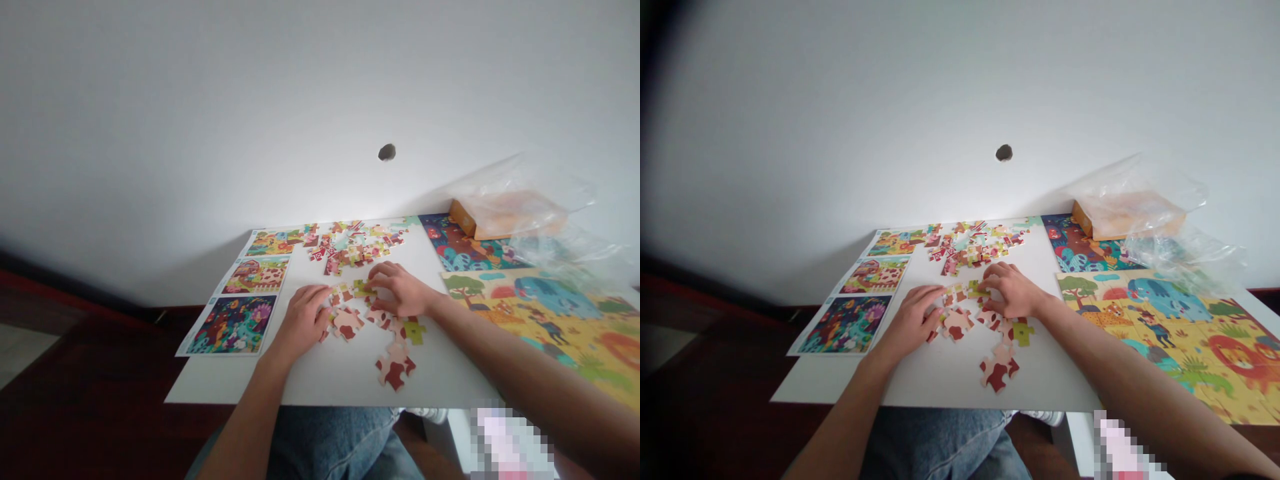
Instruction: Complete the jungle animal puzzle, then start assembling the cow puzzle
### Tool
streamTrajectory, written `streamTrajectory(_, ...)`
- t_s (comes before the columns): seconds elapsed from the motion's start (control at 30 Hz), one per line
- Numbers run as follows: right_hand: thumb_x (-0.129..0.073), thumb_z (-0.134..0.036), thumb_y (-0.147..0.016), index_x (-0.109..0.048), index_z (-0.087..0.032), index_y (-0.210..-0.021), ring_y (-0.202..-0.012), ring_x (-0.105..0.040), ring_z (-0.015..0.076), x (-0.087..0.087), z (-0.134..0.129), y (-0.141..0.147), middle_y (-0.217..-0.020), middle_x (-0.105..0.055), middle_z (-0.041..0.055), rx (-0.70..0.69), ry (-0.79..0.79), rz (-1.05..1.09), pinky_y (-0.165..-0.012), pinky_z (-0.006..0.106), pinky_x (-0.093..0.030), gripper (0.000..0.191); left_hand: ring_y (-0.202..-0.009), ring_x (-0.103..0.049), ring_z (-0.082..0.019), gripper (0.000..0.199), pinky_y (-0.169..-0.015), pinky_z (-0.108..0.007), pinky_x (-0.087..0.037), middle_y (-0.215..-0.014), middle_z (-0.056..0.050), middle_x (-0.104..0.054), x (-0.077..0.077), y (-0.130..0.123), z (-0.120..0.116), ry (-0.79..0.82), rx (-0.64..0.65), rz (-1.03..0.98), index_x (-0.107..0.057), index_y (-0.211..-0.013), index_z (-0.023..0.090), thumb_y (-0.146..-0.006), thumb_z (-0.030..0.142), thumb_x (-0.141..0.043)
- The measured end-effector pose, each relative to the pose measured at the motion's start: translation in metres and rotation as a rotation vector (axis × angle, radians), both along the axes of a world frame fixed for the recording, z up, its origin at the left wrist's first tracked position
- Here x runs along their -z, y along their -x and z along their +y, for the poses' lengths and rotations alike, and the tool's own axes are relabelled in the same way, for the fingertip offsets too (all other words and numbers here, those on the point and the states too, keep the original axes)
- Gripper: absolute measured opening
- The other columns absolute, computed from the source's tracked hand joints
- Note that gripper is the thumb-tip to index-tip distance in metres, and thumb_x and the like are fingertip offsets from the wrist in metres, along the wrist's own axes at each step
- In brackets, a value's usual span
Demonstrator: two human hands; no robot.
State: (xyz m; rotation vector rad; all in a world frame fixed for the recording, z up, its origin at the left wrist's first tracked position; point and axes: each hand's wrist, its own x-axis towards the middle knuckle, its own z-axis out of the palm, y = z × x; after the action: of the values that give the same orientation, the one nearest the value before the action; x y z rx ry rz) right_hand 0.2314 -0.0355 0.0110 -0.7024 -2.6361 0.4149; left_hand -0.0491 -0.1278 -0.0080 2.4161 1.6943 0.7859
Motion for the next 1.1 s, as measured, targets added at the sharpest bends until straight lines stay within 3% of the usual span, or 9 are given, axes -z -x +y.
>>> streamTrajectory(0.13, -0.068, -0.040, -0.084, -0.067, -0.024, -0.120, -0.110, -0.053, 0.0295, 0.002, 0.002, -0.002, -0.120, -0.058, 0.0128, 0.038, -0.005, -0.019, -0.098, 0.048, -0.042, 0.040, -0.120, -0.054, -0.024, 0.034, -0.107, -0.046, -0.045, -0.127, -0.007, -0.064, 0.000, 0.001, 0.001, -0.018, 0.028, -0.004, -0.067, -0.119, 0.022, -0.091, 0.014, -0.048)
streamTrajectory(0.27, -0.064, -0.039, -0.086, -0.067, -0.024, -0.121, -0.111, -0.052, 0.0299, 0.001, 0.002, -0.003, -0.122, -0.057, 0.0132, 0.067, -0.014, -0.013, -0.098, 0.049, -0.041, 0.037, -0.127, -0.049, -0.026, 0.029, -0.110, -0.048, -0.042, -0.135, -0.009, -0.057, 0.000, -0.001, -0.001, -0.044, 0.032, 0.015, -0.068, -0.119, 0.023, -0.093, 0.026, -0.055)
streamTrajectory(0.5, -0.065, -0.040, -0.085, -0.068, -0.024, -0.119, -0.114, -0.050, 0.0308, 0.000, 0.000, -0.002, -0.125, -0.055, 0.0132, 0.045, -0.019, -0.007, -0.099, 0.050, -0.040, 0.038, -0.137, -0.038, -0.033, 0.043, -0.113, -0.055, -0.035, -0.142, -0.010, -0.049, 0.001, -0.007, -0.005, 0.050, 0.023, 0.098, -0.066, -0.124, 0.025, -0.085, 0.044, -0.067)
streamTrajectory(0.63, -0.063, -0.025, -0.082, -0.064, -0.023, -0.125, -0.114, -0.050, 0.0313, 0.002, 0.003, -0.004, -0.125, -0.055, 0.0135, 0.091, -0.020, 0.005, -0.098, 0.051, -0.041, 0.043, -0.138, -0.036, -0.031, 0.033, -0.114, -0.055, -0.034, -0.145, -0.008, -0.047, 0.001, 0.000, -0.003, 0.004, -0.036, 0.088, -0.066, -0.123, 0.026, -0.092, 0.029, -0.056)
streamTrajectory(0.77, -0.058, -0.016, -0.078, -0.064, -0.020, -0.124, -0.116, -0.049, 0.0318, 0.003, 0.006, -0.006, -0.125, -0.055, 0.0141, 0.146, -0.043, 0.026, -0.098, 0.052, -0.041, 0.046, -0.136, -0.038, -0.029, 0.042, -0.115, -0.054, -0.033, -0.143, -0.008, -0.048, 0.000, 0.015, -0.001, -0.023, -0.090, 0.087, -0.065, -0.125, 0.025, -0.087, 0.013, -0.050)
streamTrajectory(0.97, -0.057, -0.014, -0.076, -0.066, -0.020, -0.118, -0.112, -0.052, 0.0299, 0.008, 0.007, -0.004, -0.122, -0.057, 0.0125, 0.209, -0.057, 0.073, -0.097, 0.050, -0.043, 0.044, -0.132, -0.042, -0.027, 0.038, -0.114, -0.054, -0.034, -0.140, -0.006, -0.052, 0.003, 0.039, 0.003, 0.018, -0.059, 0.099, -0.070, -0.119, 0.028, -0.087, 0.015, -0.053)
streamTrajectory(1.1, -0.055, -0.011, -0.076, -0.069, -0.021, -0.113, -0.109, -0.053, 0.0286, 0.014, 0.011, -0.004, -0.117, -0.060, 0.0112, 0.297, -0.061, 0.132, -0.094, 0.047, -0.044, 0.040, -0.129, -0.044, -0.027, 0.032, -0.112, -0.054, -0.035, -0.137, -0.004, -0.054, -0.003, 0.039, 0.001, -0.018, -0.024, 0.092, -0.077, -0.099, 0.029, -0.090, 0.015, -0.049)
